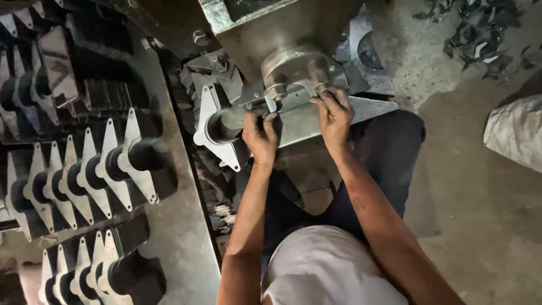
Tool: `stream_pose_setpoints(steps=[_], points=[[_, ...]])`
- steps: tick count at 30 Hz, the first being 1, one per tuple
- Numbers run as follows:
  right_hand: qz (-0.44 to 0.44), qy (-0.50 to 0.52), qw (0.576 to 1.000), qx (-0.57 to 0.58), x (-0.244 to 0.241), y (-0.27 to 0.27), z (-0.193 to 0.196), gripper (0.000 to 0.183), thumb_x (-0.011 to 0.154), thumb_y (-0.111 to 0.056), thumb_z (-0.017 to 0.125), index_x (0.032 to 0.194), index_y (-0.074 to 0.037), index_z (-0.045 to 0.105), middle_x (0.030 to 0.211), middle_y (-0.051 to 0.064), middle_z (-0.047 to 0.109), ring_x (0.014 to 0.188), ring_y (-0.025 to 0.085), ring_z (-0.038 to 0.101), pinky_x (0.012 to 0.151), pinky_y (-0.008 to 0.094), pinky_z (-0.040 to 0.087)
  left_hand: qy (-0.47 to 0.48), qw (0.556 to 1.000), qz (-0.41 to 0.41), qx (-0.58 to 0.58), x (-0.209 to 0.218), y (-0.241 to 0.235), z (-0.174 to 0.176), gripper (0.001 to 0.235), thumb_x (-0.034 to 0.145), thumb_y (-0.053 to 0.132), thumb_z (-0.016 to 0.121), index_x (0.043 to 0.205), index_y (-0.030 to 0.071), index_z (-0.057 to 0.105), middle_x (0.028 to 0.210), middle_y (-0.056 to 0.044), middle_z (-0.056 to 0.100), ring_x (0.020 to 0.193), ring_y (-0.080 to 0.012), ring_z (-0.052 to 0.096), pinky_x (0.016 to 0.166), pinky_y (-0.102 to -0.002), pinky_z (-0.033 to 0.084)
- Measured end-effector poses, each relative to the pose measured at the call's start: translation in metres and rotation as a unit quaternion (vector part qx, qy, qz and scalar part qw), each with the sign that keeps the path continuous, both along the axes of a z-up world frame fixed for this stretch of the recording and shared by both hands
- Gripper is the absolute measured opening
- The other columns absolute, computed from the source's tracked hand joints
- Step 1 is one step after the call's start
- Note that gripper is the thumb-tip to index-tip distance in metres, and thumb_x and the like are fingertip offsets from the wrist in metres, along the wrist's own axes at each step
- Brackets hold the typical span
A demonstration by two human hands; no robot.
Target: Manually feeding metal brackets into a mechanical press to bend and form them into specific shapes.
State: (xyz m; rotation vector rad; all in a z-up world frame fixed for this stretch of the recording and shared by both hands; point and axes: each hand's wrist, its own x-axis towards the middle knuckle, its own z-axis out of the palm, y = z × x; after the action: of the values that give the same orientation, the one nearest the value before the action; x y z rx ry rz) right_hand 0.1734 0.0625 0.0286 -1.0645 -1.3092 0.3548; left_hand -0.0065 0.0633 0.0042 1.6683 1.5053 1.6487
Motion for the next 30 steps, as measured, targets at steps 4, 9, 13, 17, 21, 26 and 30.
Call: stream_pose_setpoints(steps=[4,9,13,17,21,26,30], points=[[-0.038,-0.041,0.998,-0.023,0.002,0.0,-0.008,0.019,0.094,0.016,0.062,0.109,0.009,0.07,0.107,0.016,0.064,0.091,0.022,0.072,0.076,0.034,0.064,-0.033,0.999,-0.006,-0.021,0.002,-0.002,0.017,0.016,0.091,-0.004,0.072,0.1,0.002,0.061,0.089,-0.014,0.067,0.077,-0.0265,0.067,0.075,-0.034,0.054],[-0.073,-0.129,0.988,-0.029,0.004,-0.005,-0.001,0.011,0.092,0.006,0.07,0.099,0.002,0.077,0.107,0.015,0.066,0.095,0.028,0.068,0.079,0.038,0.055,-0.023,1.0,-0.006,-0.012,0.004,-0.004,0.021,0.012,0.092,-0.001,0.072,0.099,0.002,0.063,0.088,-0.015,0.067,0.077,-0.0304,0.068,0.074,-0.036,0.054],[-0.064,-0.081,0.994,-0.04,0.0,-0.01,0.016,0.011,0.097,-0.002,0.073,0.108,0.001,0.074,0.109,0.014,0.067,0.097,0.026,0.068,0.082,0.038,0.055,0.015,1.0,0.01,-0.021,-0.003,-0.01,0.007,0.017,0.092,0.0,0.074,0.096,0.002,0.057,0.087,-0.018,0.062,0.077,-0.036,0.063,0.074,-0.038,0.052],[-0.059,-0.099,0.987,-0.107,0.004,-0.011,0.026,0.03,0.096,-0.012,0.076,0.121,0.001,0.068,0.092,0.015,0.071,0.08,0.026,0.07,0.07,0.038,0.055,0.141,0.989,0.032,-0.033,-0.038,-0.027,0.049,0.015,0.1,0.006,0.063,0.112,-0.001,0.059,0.104,-0.021,0.062,0.096,-0.0378,0.061,0.085,-0.041,0.051],[0.03,-0.095,0.951,-0.293,0.006,-0.011,0.023,0.021,0.105,-0.021,0.063,0.11,-0.001,0.067,0.072,0.011,0.073,0.062,0.022,0.075,0.054,0.034,0.058,0.28,0.947,0.14,-0.07,-0.142,-0.02,-0.013,0.037,0.117,0.03,0.042,0.12,-0.003,0.058,0.118,-0.024,0.061,0.109,-0.0388,0.061,0.094,-0.044,0.051],[-0.116,-0.418,0.888,-0.15,0.082,0.008,-0.051,0.029,0.112,-0.026,0.057,0.097,-0.001,0.066,0.071,0.013,0.068,0.057,0.024,0.067,0.05,0.038,0.051,0.478,0.833,0.19,-0.202,-0.191,0.006,-0.028,0.058,0.103,0.057,0.063,0.096,-0.001,0.059,0.089,-0.022,0.062,0.082,-0.0417,0.064,0.073,-0.05,0.052],[-0.126,0.124,0.931,-0.32,0.121,0.012,0.019,0.042,0.116,-0.034,0.046,0.095,-0.002,0.062,0.073,0.009,0.062,0.057,0.019,0.061,0.051,0.038,0.05,0.505,0.815,0.268,-0.099,-0.16,-0.007,0.011,0.02,0.099,0.022,0.067,0.098,0.003,0.059,0.091,-0.018,0.066,0.083,-0.037,0.067,0.075,-0.046,0.054]])
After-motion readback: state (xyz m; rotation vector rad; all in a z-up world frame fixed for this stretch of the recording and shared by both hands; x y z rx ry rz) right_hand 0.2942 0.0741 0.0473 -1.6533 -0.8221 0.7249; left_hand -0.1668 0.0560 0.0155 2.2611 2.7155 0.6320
